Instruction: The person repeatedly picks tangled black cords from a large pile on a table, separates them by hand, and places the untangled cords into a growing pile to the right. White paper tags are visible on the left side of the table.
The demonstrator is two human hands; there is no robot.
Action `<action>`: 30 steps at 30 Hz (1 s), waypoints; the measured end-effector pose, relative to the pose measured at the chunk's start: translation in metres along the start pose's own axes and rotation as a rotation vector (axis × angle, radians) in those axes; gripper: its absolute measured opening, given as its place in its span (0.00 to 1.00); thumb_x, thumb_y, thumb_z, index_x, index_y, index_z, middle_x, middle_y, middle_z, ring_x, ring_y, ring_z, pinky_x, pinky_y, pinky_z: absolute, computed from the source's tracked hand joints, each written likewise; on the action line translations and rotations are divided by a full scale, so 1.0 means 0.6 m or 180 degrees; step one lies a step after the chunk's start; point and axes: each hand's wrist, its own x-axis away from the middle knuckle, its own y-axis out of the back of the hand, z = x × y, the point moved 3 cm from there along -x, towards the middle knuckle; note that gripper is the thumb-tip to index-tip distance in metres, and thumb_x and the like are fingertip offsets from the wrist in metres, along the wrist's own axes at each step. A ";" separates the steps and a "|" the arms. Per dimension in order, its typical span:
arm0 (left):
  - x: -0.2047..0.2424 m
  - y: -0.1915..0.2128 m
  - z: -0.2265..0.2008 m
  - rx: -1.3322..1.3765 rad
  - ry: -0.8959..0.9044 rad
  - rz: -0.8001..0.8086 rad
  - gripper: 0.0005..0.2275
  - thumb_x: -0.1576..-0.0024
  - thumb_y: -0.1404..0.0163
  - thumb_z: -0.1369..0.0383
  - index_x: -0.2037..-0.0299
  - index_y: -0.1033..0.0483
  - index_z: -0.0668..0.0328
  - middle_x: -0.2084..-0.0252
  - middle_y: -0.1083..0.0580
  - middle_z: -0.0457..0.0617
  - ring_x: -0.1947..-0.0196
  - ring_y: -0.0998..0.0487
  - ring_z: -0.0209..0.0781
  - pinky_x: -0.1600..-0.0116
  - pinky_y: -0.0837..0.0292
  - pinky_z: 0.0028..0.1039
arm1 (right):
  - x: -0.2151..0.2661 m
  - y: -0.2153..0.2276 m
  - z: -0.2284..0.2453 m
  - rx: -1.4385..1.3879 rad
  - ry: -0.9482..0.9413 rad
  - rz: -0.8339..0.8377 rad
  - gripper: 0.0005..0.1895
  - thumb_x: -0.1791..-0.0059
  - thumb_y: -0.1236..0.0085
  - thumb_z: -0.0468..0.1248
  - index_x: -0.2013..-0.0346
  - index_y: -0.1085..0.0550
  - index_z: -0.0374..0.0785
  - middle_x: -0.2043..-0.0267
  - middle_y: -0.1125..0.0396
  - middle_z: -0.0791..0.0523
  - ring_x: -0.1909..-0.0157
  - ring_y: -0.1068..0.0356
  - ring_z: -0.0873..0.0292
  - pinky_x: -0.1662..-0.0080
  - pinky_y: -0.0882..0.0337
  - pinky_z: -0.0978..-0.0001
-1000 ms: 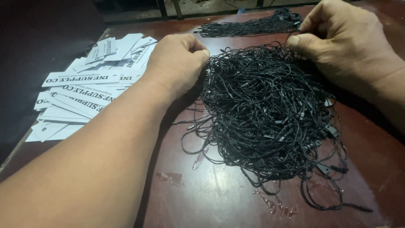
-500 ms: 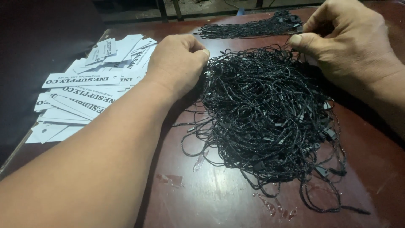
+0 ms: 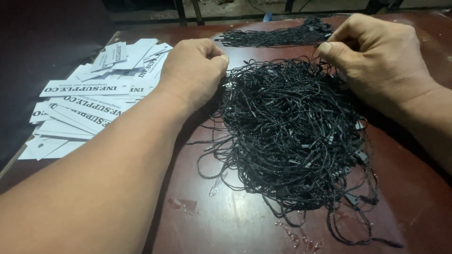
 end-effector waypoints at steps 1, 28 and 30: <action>-0.001 -0.001 0.001 0.0011 -0.0001 -0.0019 0.09 0.46 0.55 0.63 0.69 0.19 0.42 0.68 0.20 0.34 0.63 0.22 0.33 0.53 0.29 0.31 | 0.001 0.000 0.001 -0.0004 0.0112 0.0004 0.10 0.38 0.34 0.37 0.62 0.23 0.41 0.71 0.31 0.59 0.70 0.37 0.68 0.68 0.37 0.72; -0.017 -0.011 0.004 -0.0329 -0.0090 -0.0130 0.11 0.46 0.54 0.59 0.65 0.16 0.43 0.57 0.18 0.40 0.54 0.20 0.43 0.47 0.28 0.37 | -0.006 0.007 0.003 0.0039 -0.0266 -0.0088 0.04 0.46 0.40 0.37 0.56 0.21 0.45 0.64 0.25 0.57 0.64 0.29 0.61 0.57 0.32 0.66; -0.019 -0.007 0.003 -0.0303 -0.0114 -0.0192 0.10 0.47 0.53 0.59 0.66 0.16 0.43 0.59 0.17 0.40 0.55 0.20 0.44 0.48 0.28 0.38 | -0.012 0.009 0.009 0.0044 -0.0146 -0.0077 0.05 0.46 0.40 0.36 0.56 0.21 0.42 0.64 0.25 0.56 0.64 0.29 0.60 0.57 0.31 0.65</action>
